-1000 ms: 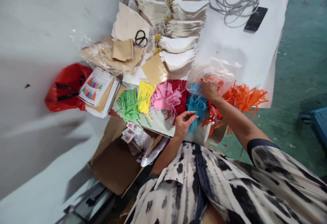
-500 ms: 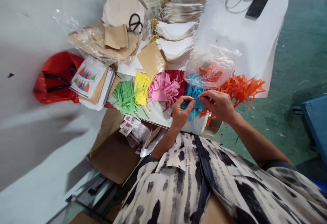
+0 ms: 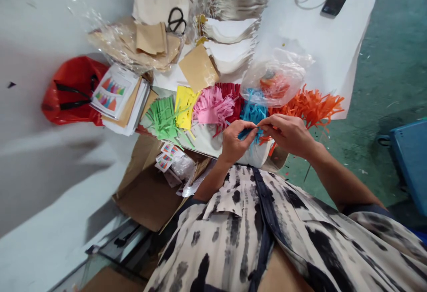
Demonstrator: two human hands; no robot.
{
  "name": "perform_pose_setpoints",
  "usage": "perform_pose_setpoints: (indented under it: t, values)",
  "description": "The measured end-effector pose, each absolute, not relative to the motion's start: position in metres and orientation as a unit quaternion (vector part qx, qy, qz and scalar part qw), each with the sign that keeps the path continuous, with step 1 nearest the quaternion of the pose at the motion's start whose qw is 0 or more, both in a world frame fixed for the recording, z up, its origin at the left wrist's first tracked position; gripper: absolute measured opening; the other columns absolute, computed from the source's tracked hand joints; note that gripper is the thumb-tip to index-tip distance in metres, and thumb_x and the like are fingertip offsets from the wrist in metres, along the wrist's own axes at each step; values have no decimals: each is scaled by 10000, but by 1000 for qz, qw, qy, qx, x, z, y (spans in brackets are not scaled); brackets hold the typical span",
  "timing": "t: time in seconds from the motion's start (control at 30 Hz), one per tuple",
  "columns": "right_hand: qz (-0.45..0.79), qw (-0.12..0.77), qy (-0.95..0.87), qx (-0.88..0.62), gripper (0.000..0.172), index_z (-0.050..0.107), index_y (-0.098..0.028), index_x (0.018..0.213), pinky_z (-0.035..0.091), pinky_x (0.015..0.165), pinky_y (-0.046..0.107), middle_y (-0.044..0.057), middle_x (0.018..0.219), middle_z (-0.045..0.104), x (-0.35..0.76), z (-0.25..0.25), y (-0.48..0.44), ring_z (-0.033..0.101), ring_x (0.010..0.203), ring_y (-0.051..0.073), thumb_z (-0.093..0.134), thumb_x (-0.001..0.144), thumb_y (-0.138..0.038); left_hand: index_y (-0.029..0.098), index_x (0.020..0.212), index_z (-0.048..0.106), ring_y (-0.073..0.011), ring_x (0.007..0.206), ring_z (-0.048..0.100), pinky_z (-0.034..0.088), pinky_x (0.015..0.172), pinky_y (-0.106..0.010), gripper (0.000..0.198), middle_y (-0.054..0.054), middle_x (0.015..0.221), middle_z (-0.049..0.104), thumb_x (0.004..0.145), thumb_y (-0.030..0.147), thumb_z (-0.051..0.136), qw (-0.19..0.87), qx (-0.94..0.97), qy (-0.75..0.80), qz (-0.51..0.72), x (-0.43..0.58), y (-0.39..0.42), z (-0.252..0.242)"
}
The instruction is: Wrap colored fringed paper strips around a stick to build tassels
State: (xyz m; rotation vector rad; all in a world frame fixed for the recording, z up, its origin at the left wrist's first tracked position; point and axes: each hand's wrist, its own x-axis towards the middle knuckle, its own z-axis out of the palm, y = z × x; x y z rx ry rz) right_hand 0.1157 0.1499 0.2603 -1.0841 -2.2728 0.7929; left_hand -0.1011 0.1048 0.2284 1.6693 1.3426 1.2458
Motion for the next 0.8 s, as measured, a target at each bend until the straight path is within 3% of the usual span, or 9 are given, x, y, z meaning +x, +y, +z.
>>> perform_pose_setpoints:
  t: [0.47,0.67,0.8]
  values:
    - [234,241,-844,-419,201,785,-215,1113,539,726,302,70,995,841,111,264,132,767,793,194,587,1105,-249,236,978,737,-179,865,741,543,875,-351,49,-10,905,800,1025,225,745,156,726,496,450,-97,102,231]
    - [218,228,-842,-437,243,779,-212,1126,545,747,304,83,1010,841,112,262,125,776,849,206,545,1135,-276,238,995,768,-176,894,766,573,891,-342,54,-16,940,821,1046,251,754,220,710,490,456,-97,103,227]
    - [234,204,-831,-461,245,772,-224,1096,523,725,316,84,991,831,114,258,123,750,817,209,539,1121,-295,251,1015,804,-184,916,794,605,1106,-413,91,-13,963,844,1061,318,762,296,691,483,449,-96,100,219]
